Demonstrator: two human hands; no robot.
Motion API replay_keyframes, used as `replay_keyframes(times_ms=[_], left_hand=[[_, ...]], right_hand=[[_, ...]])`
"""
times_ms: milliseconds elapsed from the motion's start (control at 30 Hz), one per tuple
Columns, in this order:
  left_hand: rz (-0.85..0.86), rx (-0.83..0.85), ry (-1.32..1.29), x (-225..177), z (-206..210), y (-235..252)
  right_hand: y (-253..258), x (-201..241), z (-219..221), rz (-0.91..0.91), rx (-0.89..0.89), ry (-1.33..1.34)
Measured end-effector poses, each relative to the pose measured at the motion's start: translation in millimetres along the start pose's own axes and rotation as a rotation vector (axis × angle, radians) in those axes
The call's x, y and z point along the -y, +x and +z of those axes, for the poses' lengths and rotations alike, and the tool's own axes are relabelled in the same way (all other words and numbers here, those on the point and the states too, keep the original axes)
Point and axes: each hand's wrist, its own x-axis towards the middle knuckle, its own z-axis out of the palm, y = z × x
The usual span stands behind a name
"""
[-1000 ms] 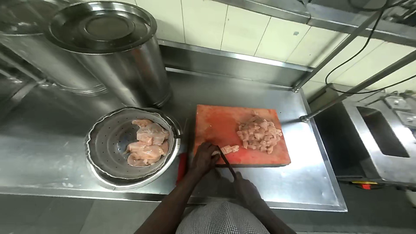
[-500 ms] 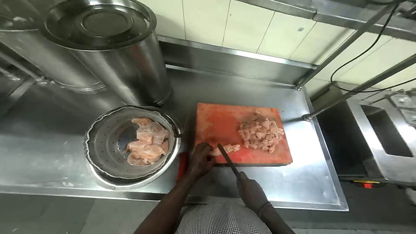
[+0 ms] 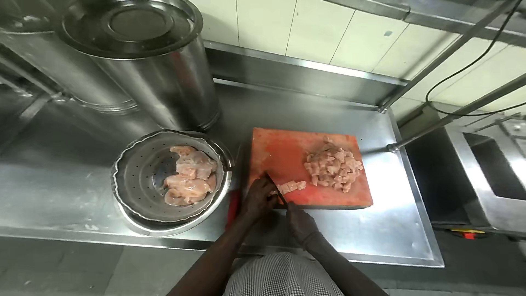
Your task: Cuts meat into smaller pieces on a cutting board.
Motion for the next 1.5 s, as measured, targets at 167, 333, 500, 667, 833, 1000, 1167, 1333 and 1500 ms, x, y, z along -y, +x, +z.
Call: replay_keyframes(times_ms=[167, 333, 500, 667, 833, 1000, 1167, 1333, 1500], left_hand=[[-0.051, -0.043, 0.009, -6.0, 2.7, 0.3], [-0.068, -0.050, -0.038, -5.2, -3.8, -3.0], [-0.060, -0.133, -0.095, 4.1, -5.1, -23.4], [-0.055, -0.144, -0.075, 4.8, -3.3, -21.4], [-0.049, -0.131, -0.053, 6.3, -1.1, -19.7], [-0.048, -0.101, -0.039, 8.1, -0.9, -17.2], [-0.068, -0.095, -0.028, 5.2, -1.3, -13.0], [-0.118, -0.123, -0.001, -1.9, -0.8, -12.8], [-0.254, -0.073, -0.097, -15.8, -16.1, -10.9]], right_hand=[[-5.3, -18.0, 10.4, 0.009, 0.026, 0.037], [-35.6, -54.0, 25.0, 0.072, 0.126, 0.037], [-46.7, -52.0, 8.6, 0.043, 0.048, 0.064], [-45.0, -26.8, -9.7, 0.006, 0.067, 0.032], [-42.2, -17.8, -11.6, 0.007, 0.109, -0.009], [-20.0, -3.5, -5.3, -0.018, 0.064, -0.030], [5.4, 8.6, 2.9, -0.054, 0.033, 0.014], [-18.0, -21.0, 15.2, -0.018, 0.103, 0.028], [-52.8, -64.4, 11.5, 0.026, 0.057, 0.039]])
